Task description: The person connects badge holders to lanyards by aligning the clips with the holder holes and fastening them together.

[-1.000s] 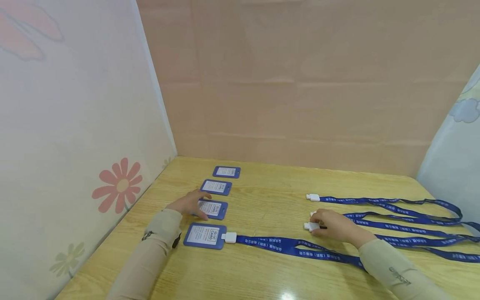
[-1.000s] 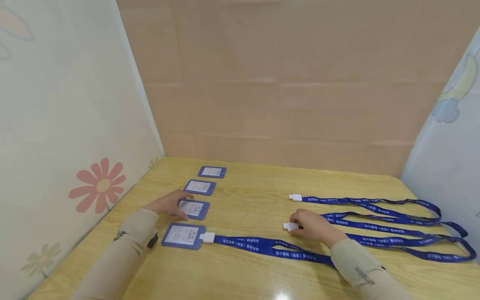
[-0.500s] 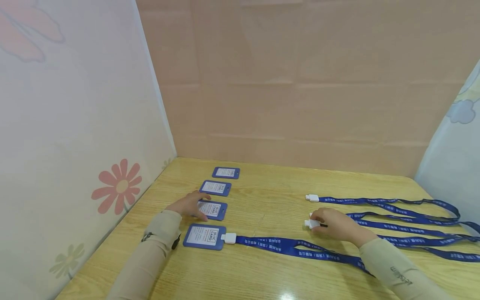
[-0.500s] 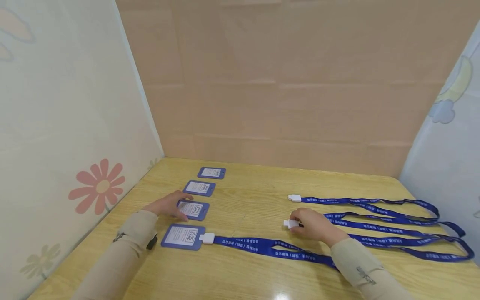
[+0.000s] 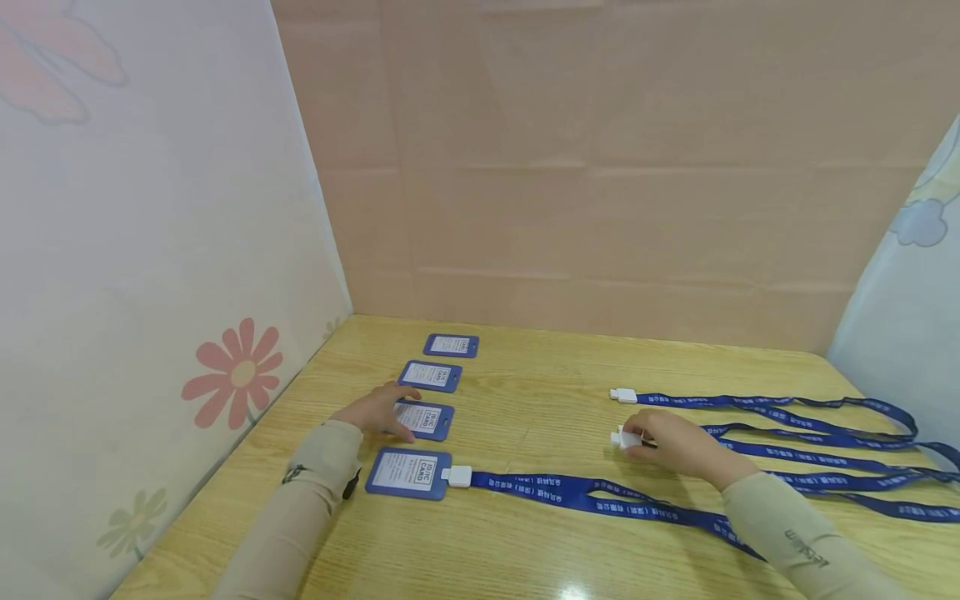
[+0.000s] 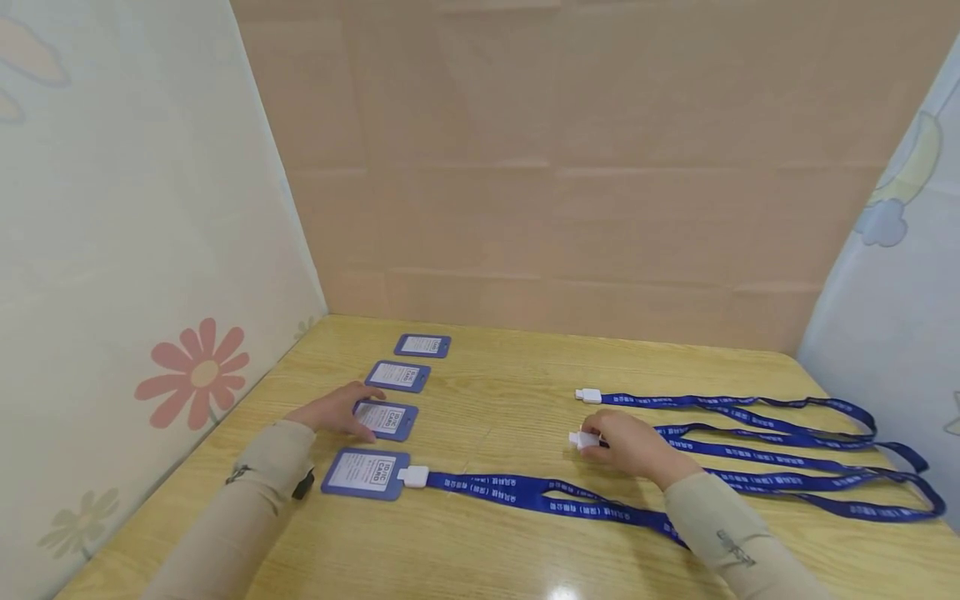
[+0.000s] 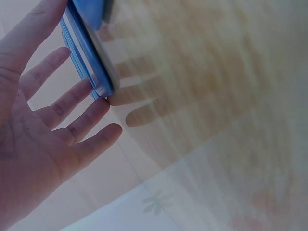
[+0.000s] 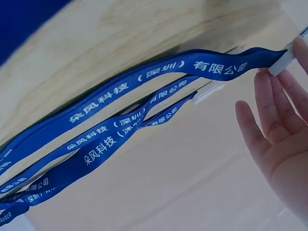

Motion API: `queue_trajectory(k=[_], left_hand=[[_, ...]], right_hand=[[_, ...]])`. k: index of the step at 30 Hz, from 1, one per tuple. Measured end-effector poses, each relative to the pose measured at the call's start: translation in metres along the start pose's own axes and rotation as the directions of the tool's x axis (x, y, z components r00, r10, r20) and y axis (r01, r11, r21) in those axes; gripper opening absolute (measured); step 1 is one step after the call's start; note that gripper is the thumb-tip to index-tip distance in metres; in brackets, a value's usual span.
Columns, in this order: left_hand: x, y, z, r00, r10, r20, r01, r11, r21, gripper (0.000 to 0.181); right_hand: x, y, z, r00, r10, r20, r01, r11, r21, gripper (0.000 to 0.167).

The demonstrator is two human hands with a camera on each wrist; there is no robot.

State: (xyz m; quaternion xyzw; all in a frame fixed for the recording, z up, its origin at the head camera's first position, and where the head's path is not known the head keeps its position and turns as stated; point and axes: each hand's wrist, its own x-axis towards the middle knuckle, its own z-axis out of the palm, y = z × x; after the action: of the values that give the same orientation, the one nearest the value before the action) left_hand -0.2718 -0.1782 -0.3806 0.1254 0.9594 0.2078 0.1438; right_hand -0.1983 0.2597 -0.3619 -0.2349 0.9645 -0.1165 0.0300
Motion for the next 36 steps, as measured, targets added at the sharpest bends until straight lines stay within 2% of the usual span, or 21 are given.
queue_trajectory(k=[17,21,26,30,36], left_hand=[[0.003,-0.002,0.002,1.000,-0.018,0.002,0.018,1.000,0.009,0.073],[0.002,-0.002,0.001,1.000,0.007,-0.006,-0.007,1.000,0.014,0.067],[0.002,-0.003,-0.002,0.998,0.065,-0.013,-0.065,0.998,0.027,0.054],[0.003,-0.004,-0.004,0.995,0.100,-0.012,-0.099,0.994,0.035,0.051],[0.002,-0.005,-0.003,0.995,0.100,-0.012,-0.100,0.995,0.022,0.054]], right_hand=[[0.001,0.000,-0.005,0.997,-0.029,-0.068,0.023,0.996,-0.085,0.025],[0.002,0.000,-0.005,0.997,-0.027,-0.073,0.020,0.996,-0.087,0.026],[0.004,-0.002,-0.004,0.996,-0.041,-0.074,0.034,0.995,-0.095,0.026],[0.005,-0.005,-0.005,0.995,-0.051,-0.081,0.043,0.994,-0.096,0.025],[0.010,-0.011,-0.007,0.994,-0.070,-0.088,0.061,0.993,-0.101,0.025]])
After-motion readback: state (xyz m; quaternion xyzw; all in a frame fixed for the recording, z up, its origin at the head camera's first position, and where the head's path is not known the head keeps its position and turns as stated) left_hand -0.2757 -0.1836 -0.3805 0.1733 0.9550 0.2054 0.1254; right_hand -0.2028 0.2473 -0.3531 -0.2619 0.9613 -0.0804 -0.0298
